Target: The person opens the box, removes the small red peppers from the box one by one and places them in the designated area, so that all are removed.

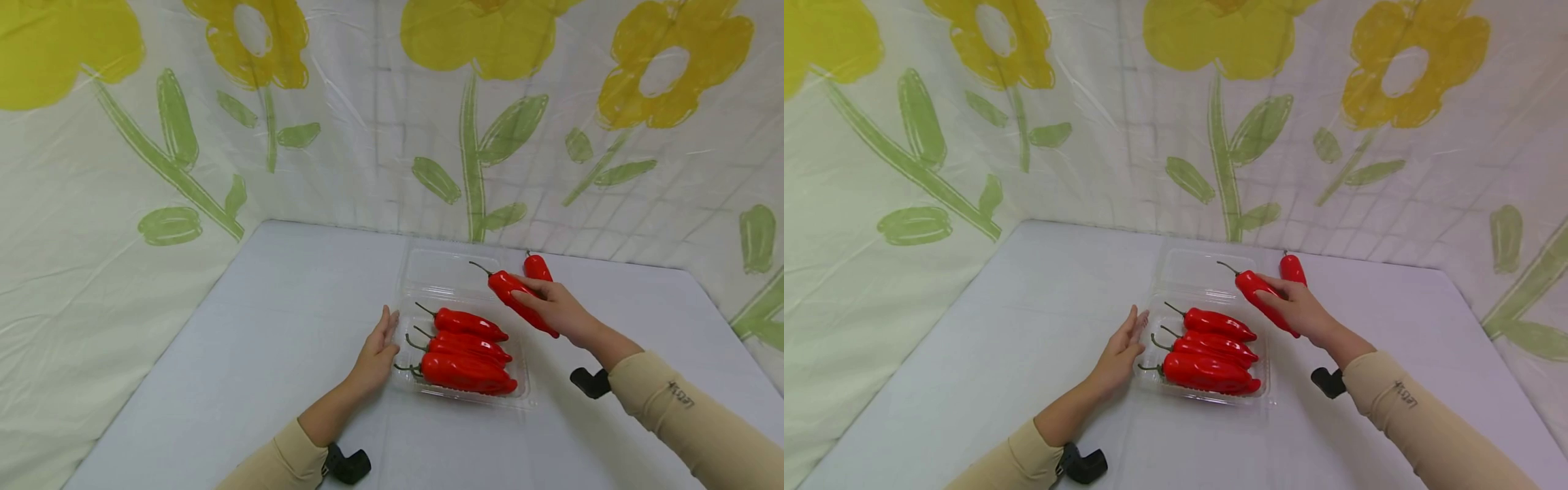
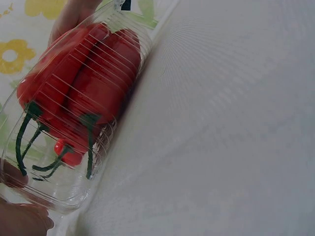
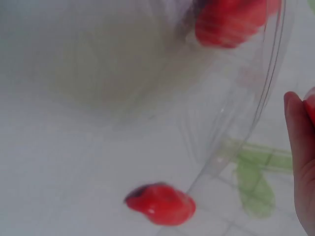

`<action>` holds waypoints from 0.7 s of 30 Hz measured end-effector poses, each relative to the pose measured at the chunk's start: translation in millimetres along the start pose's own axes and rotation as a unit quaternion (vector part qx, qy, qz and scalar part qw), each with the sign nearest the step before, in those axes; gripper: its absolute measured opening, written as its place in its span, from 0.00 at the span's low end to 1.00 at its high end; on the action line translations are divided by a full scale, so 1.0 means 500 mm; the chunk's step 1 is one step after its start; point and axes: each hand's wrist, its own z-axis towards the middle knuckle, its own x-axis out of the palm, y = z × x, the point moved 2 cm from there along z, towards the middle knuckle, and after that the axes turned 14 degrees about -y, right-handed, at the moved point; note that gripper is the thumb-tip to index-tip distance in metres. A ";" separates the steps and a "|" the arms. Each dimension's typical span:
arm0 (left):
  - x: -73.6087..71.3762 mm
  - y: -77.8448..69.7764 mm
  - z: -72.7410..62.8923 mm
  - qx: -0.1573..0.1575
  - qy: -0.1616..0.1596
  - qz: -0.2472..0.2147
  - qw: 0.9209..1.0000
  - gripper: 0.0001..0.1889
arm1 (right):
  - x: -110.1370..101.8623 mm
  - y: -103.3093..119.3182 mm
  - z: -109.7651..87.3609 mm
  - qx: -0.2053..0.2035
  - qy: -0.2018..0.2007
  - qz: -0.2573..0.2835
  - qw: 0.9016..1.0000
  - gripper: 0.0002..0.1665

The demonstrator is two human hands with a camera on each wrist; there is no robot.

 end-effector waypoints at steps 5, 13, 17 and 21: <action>0.000 0.001 0.002 -0.001 -0.001 0.002 1.000 0.37 | -0.010 -0.015 0.008 0.016 -0.015 0.006 1.000 0.39; 0.000 -0.001 0.003 0.000 -0.004 0.005 1.000 0.36 | -0.021 -0.036 0.016 0.033 -0.036 0.020 0.999 0.40; 0.000 -0.001 0.003 0.001 -0.003 0.005 1.000 0.36 | -0.032 -0.055 0.026 0.053 -0.044 0.031 0.997 0.42; 0.000 0.000 0.003 0.001 -0.003 0.004 1.000 0.36 | -0.046 -0.080 0.040 0.083 -0.047 0.057 0.994 0.43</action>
